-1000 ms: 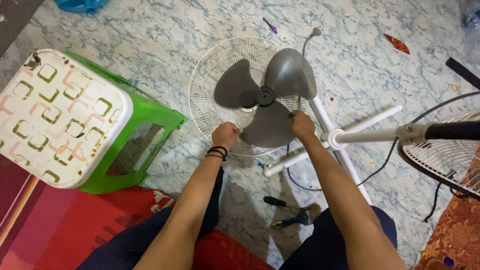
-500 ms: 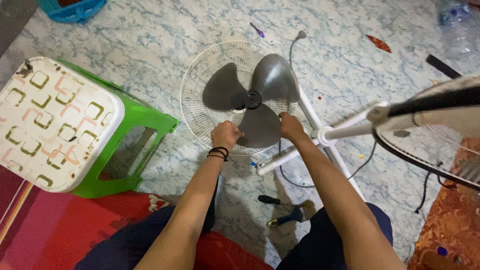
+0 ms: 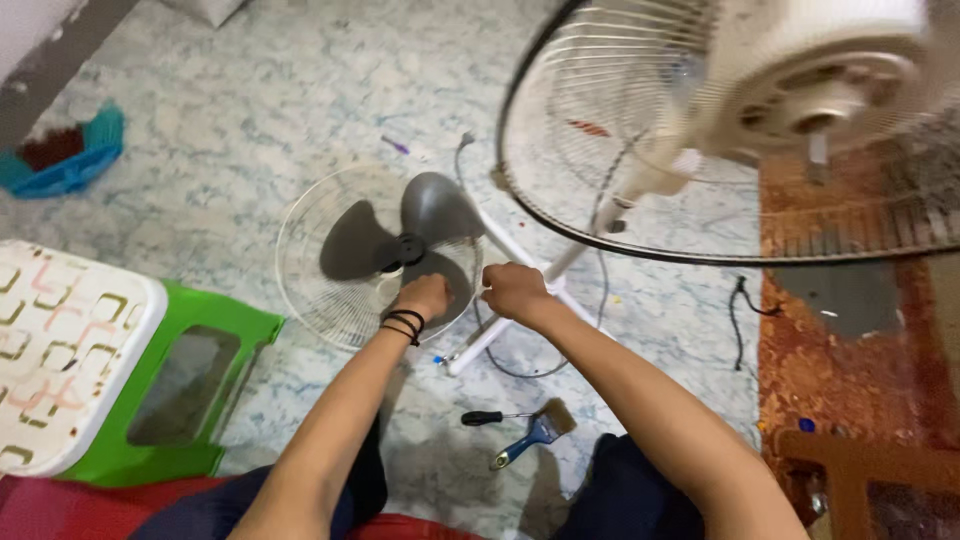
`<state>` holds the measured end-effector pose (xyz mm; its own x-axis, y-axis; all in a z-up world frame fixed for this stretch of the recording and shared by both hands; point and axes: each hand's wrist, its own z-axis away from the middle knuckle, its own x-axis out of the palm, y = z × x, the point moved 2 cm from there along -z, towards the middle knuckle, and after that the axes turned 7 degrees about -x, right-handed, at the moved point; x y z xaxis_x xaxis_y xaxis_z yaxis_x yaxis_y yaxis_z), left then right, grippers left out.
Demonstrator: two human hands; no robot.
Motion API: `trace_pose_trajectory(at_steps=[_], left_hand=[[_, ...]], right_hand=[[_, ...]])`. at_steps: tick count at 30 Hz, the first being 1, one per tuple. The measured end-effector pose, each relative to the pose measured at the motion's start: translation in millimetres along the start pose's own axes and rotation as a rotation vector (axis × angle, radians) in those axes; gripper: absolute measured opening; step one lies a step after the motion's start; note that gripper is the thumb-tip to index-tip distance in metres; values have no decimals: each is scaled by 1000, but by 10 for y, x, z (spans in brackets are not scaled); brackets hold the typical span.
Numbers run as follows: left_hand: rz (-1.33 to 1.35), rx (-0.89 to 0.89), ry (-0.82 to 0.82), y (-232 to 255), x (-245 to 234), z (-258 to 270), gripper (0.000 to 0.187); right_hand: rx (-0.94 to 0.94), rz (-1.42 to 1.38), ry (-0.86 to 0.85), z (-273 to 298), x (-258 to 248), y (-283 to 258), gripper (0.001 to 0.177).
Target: The person assembles a standing fan by attaching the front grill to the fan blades, then securing the motor housing to the stand using a screwdriver. The person uses a screwdriver to tighten the assembly and ensures the parts are aligned.
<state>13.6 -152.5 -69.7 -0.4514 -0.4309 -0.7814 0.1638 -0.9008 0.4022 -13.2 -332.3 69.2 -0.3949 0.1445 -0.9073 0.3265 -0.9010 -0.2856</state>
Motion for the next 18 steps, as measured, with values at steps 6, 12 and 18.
trace_pose_trajectory(at_steps=[6, 12, 18], left_hand=[[-349, 252, 6, 878, -630, 334, 34], [-516, 419, -63, 1615, -1203, 1220, 39], [-380, 579, 117, 1981, -1500, 1945, 38]], right_hand=[[1, -74, 157, 791, -638, -52, 22], [-33, -163, 356, 1535, -1210, 19, 22], [12, -238, 454, 2066, -1457, 157, 22]])
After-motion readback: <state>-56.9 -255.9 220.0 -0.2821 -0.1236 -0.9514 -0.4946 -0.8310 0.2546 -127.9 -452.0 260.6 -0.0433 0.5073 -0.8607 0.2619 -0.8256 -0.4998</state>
